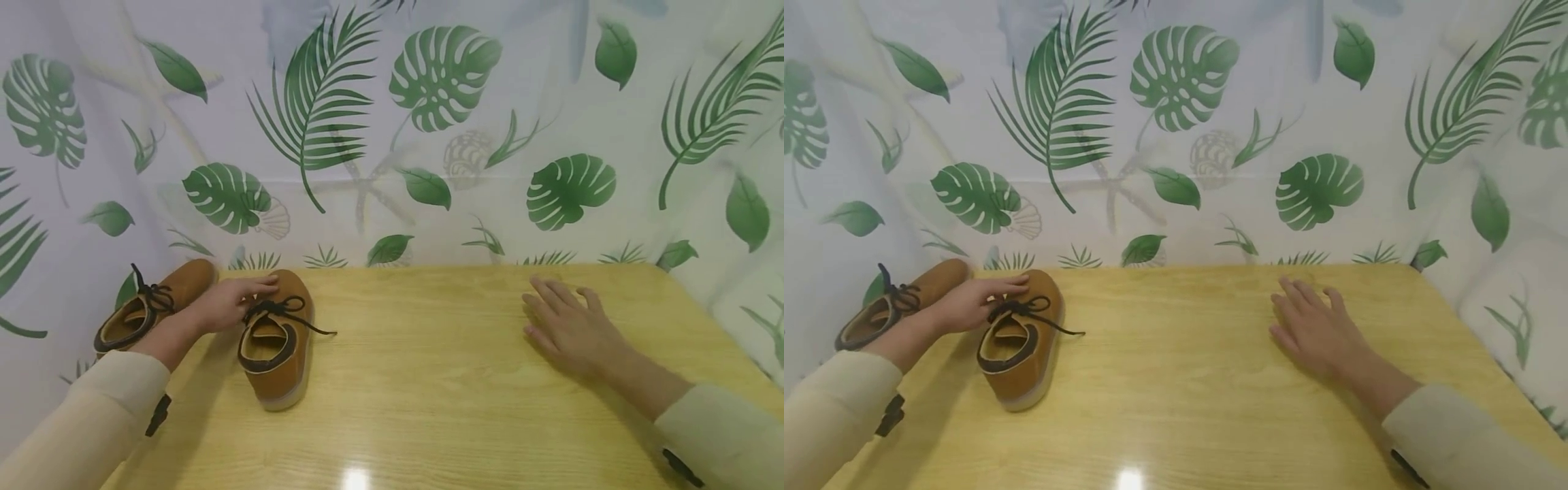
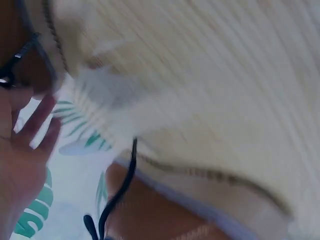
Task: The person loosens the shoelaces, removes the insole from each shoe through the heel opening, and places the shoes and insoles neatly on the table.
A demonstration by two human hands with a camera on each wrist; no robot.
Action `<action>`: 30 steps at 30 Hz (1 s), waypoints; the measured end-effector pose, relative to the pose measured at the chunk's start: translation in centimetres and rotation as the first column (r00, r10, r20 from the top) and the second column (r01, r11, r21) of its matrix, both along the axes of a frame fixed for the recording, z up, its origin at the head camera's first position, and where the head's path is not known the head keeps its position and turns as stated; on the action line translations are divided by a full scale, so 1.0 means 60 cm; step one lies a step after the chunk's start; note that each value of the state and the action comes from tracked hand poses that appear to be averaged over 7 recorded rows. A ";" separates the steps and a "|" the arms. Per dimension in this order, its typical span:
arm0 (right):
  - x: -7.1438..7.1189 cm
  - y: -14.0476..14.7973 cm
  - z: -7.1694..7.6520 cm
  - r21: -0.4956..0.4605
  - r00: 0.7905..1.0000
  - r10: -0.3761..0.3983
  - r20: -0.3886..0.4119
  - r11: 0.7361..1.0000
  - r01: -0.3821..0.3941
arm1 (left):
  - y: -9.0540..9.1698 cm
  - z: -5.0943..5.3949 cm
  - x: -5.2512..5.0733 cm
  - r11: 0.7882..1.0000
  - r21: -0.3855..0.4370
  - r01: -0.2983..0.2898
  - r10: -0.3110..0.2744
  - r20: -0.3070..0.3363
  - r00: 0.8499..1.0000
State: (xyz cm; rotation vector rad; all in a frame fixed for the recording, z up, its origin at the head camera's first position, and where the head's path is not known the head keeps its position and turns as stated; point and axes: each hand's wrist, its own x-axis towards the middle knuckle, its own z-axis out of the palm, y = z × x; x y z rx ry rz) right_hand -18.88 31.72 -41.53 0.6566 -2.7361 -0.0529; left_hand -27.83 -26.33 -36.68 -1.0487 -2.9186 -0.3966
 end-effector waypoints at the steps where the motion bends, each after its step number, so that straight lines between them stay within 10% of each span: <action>1: 0.000 -0.001 -0.002 -0.002 1.000 0.002 -0.002 1.000 -0.002 | -0.002 0.001 0.001 0.998 -0.068 0.016 -0.021 -0.071 0.997; 5: -0.002 -0.004 -0.006 -0.016 1.000 -0.009 -0.003 1.000 0.009 | -0.011 0.006 0.013 0.961 -0.275 -0.003 -0.067 -0.243 0.968; 9: -0.001 -0.004 -0.003 -0.036 0.999 -0.035 0.009 0.999 0.035 | -0.016 0.002 0.027 0.946 -0.324 0.001 -0.096 -0.277 0.956; 14: 0.002 0.002 -0.002 -0.041 0.999 -0.051 0.018 0.998 0.052 | -0.008 -0.003 0.033 0.966 -0.254 0.056 -0.136 -0.310 0.941; 20: 0.005 0.007 0.001 -0.039 0.998 -0.057 0.039 0.998 0.058 | 0.011 -0.011 0.015 0.981 -0.185 0.063 -0.109 -0.251 0.962; 30: 0.004 0.009 -0.006 -0.071 0.999 -0.046 0.016 0.996 0.047 | 0.031 -0.079 0.008 0.996 0.080 0.036 -0.018 -0.215 0.977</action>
